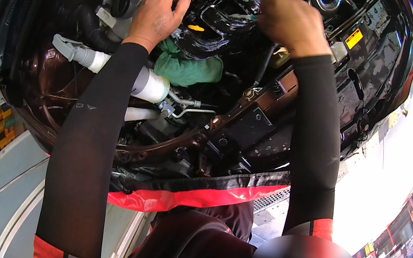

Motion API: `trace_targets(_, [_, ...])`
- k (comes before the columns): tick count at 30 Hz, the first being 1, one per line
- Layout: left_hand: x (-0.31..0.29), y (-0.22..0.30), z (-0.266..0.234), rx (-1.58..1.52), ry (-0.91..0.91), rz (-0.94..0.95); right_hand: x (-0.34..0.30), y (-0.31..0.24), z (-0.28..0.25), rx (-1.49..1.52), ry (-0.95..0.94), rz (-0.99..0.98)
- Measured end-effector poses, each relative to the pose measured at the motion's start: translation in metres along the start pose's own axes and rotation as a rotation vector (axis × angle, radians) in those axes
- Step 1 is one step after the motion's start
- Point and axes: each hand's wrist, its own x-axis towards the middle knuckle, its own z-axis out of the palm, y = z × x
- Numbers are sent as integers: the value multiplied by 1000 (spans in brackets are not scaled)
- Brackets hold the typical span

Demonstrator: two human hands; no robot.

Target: The person sprays cleaning solution onto the engine bay and scrubs various components with a toothbrush. They repeatedly apply the solution and scrub different areas, including hoses, plastic covers, and metal parts, while the hood remains open and red protective covers are in place.

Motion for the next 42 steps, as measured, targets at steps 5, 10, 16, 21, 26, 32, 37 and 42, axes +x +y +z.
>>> trace_targets(5, [-1, -1, 0, -19, 11, 17, -44, 12, -31, 324, 118, 45])
trace_targets(10, [0, -1, 2, 20, 16, -24, -60, 16, -14, 337, 184, 163])
trace_targets(16, [-3, -3, 5, -3, 42, -11, -29, 18, 8, 251, 215, 190])
trace_targets(21, [-1, -3, 4, 8, 45, -17, 13, -2, 18, -9, 218, 16])
trace_targets(26, [-1, -1, 4, 21, 26, -29, 5, 1, 9, -61, 108, 30])
trace_targets(32, [-1, 0, 3, 35, 43, -43, 20, -10, 0, 10, 56, 53])
trace_targets(37, [0, 0, 3, 15, 35, -48, 17, 12, -19, -44, 37, 118])
trace_targets(42, [0, 4, -1, 21, -1, -69, 19, 7, -2, -54, 48, 110])
